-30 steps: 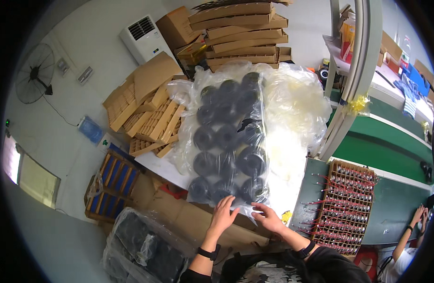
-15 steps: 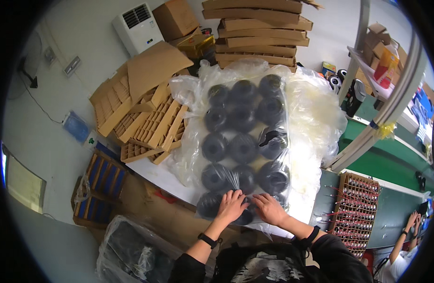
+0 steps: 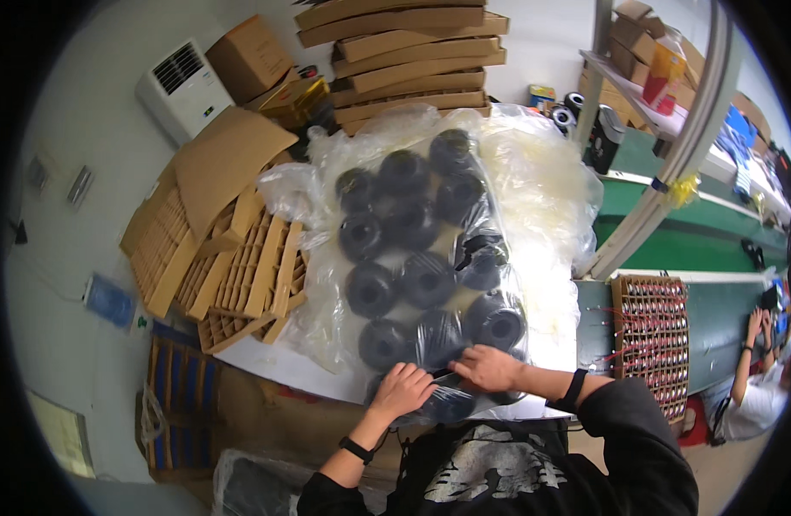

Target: Assembling black plastic product shells and internal components on a manufacturing line.

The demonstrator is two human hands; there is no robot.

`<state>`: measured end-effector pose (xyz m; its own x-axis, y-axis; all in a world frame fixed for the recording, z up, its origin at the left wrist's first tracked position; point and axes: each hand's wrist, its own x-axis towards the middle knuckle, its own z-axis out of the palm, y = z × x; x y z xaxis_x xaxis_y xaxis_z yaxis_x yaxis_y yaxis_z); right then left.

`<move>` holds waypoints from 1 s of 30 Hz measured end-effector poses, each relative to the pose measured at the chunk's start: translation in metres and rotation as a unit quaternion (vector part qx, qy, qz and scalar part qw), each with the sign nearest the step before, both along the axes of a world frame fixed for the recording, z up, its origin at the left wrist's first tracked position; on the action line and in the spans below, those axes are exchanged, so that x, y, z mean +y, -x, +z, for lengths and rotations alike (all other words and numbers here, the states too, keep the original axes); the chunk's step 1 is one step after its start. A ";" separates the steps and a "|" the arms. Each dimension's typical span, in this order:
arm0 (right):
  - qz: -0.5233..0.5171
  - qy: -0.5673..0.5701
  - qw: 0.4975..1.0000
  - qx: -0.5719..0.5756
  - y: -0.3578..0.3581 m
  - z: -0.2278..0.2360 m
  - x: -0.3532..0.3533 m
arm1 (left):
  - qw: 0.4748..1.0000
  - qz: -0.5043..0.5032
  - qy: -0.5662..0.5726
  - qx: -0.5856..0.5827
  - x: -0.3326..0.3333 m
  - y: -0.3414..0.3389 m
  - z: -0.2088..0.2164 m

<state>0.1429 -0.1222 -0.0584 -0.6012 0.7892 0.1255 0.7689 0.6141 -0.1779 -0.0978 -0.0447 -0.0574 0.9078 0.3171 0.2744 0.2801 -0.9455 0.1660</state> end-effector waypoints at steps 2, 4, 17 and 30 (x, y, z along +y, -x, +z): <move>-0.011 -0.027 0.998 -0.047 -0.028 0.009 -0.003 | 1.000 -0.011 -0.001 0.008 0.004 0.017 0.000; -0.026 -0.024 0.997 -0.066 -0.063 0.023 -0.019 | 1.000 -0.003 -0.003 -0.006 0.005 0.026 0.001; -0.120 -0.049 0.992 0.013 -0.101 0.000 -0.060 | 0.995 0.083 -0.049 0.011 0.051 0.094 -0.030; -0.033 -0.017 0.999 -0.018 -0.071 -0.010 -0.089 | 0.997 -0.012 0.076 0.019 -0.007 0.071 -0.014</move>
<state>0.2138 -0.2107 -0.0680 -0.5533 0.8225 0.1317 0.8130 0.5677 -0.1296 -0.1687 -0.0522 -0.0718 0.9246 0.3304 0.1897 0.2663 -0.9165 0.2984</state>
